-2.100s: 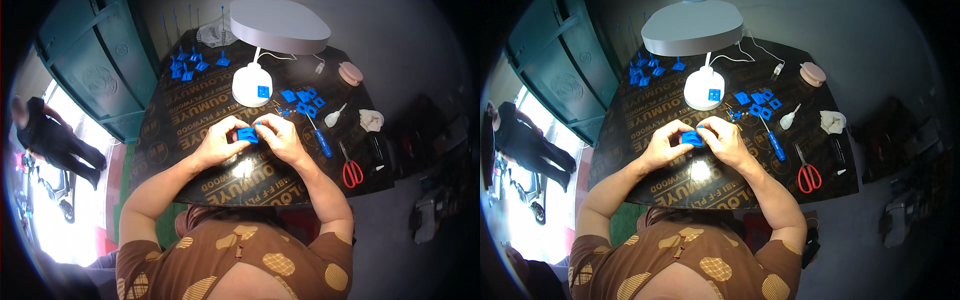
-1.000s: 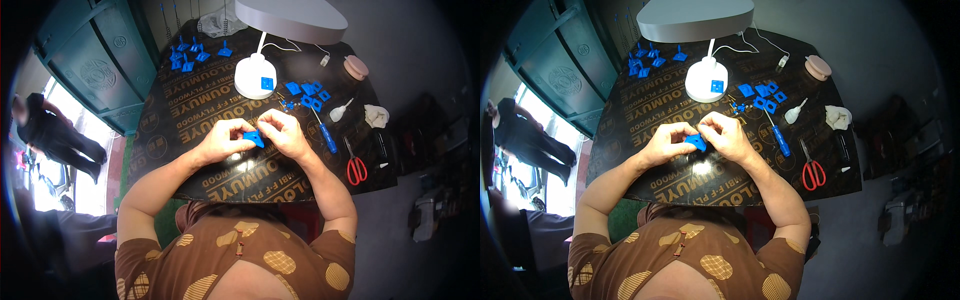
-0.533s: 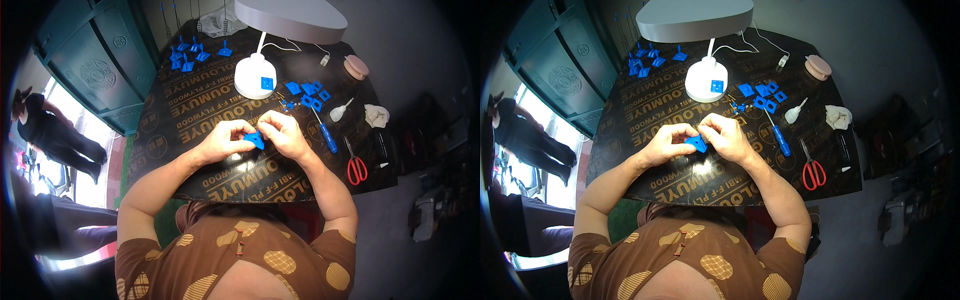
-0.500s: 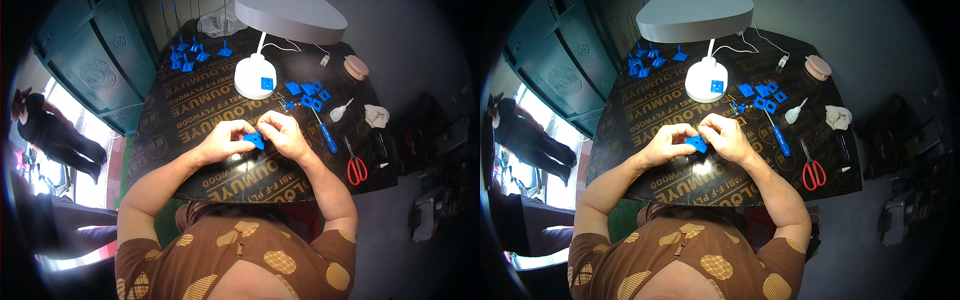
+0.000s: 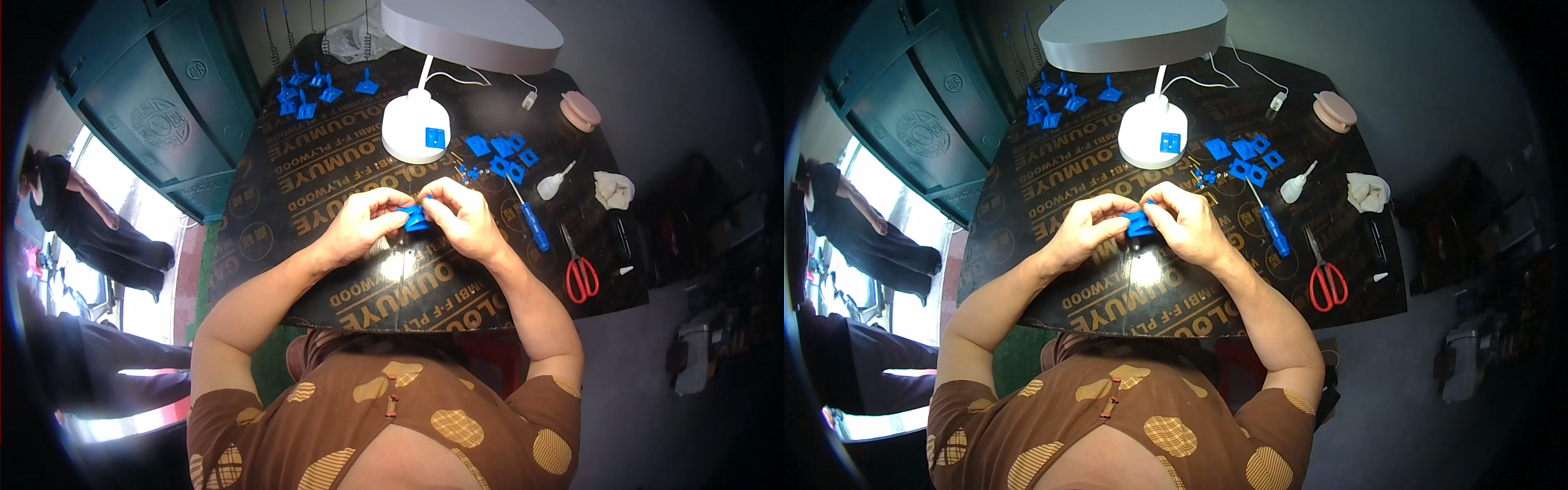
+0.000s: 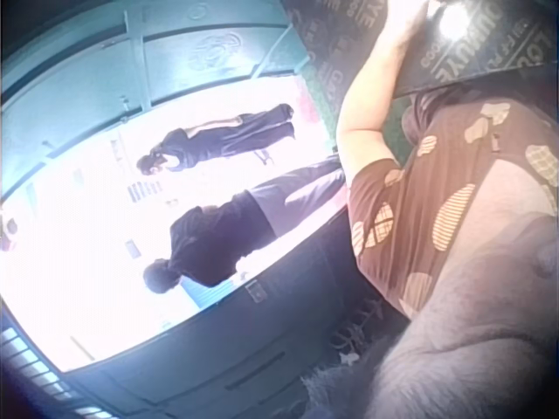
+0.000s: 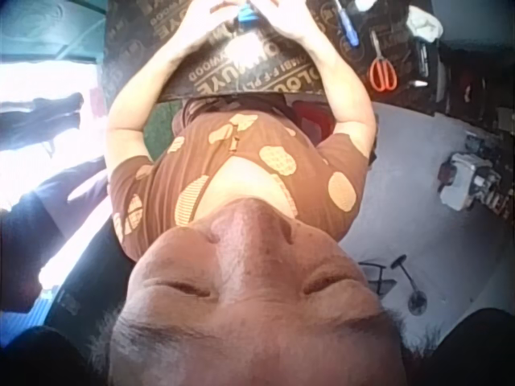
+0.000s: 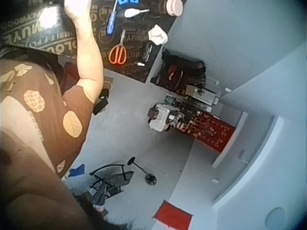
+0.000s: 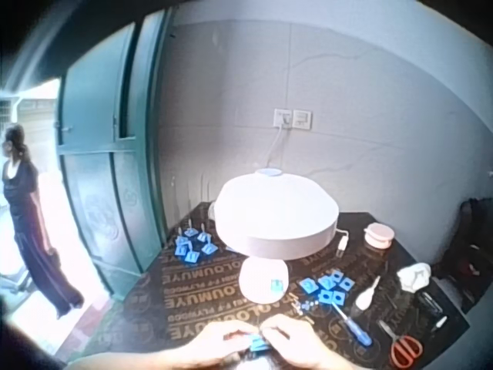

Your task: The person assembles small plastic components by hand, fitting the plastic parts together and inserting small pins into them.

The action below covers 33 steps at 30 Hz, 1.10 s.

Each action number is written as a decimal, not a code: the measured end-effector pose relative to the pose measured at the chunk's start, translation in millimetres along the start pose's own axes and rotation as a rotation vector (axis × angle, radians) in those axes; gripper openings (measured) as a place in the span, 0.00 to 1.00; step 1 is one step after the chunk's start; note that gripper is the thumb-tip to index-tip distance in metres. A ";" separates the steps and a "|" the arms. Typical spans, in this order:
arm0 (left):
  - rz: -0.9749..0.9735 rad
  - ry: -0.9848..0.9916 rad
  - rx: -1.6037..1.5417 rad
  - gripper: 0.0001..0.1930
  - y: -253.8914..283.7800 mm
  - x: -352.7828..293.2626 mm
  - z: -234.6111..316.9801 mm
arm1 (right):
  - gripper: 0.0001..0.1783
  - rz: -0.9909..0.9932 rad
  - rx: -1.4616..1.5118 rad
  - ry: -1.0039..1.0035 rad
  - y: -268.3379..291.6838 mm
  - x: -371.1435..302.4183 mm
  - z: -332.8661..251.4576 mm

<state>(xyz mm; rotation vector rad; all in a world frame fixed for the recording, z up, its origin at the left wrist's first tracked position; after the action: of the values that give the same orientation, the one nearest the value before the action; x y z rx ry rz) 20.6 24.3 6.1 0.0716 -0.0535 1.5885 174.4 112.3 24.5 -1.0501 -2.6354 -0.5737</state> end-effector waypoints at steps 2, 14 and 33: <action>0.015 0.057 -0.063 0.17 1.3 0.9 0.8 | 0.05 -0.015 -0.033 0.002 0.1 -0.5 -2.2; 0.002 0.073 -0.226 0.24 1.4 -0.3 -2.7 | 0.09 -0.077 -0.240 0.275 -5.2 -1.8 -16.8; 0.153 -0.202 0.256 0.22 -0.5 -6.0 5.5 | 0.09 -0.046 -0.282 0.294 -13.0 -5.5 -16.4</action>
<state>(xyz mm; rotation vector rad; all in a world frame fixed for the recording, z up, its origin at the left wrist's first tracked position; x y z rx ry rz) 21.2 17.9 11.1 0.4367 -0.0123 1.7296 170.6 93.1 33.7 -0.8973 -2.3712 -1.0476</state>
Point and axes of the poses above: each hand's wrist, its own x-axis towards the middle knuckle, its own y-axis out of the back of the hand, z = x × y, the point moved 4 cm from there along x, towards the middle knuckle
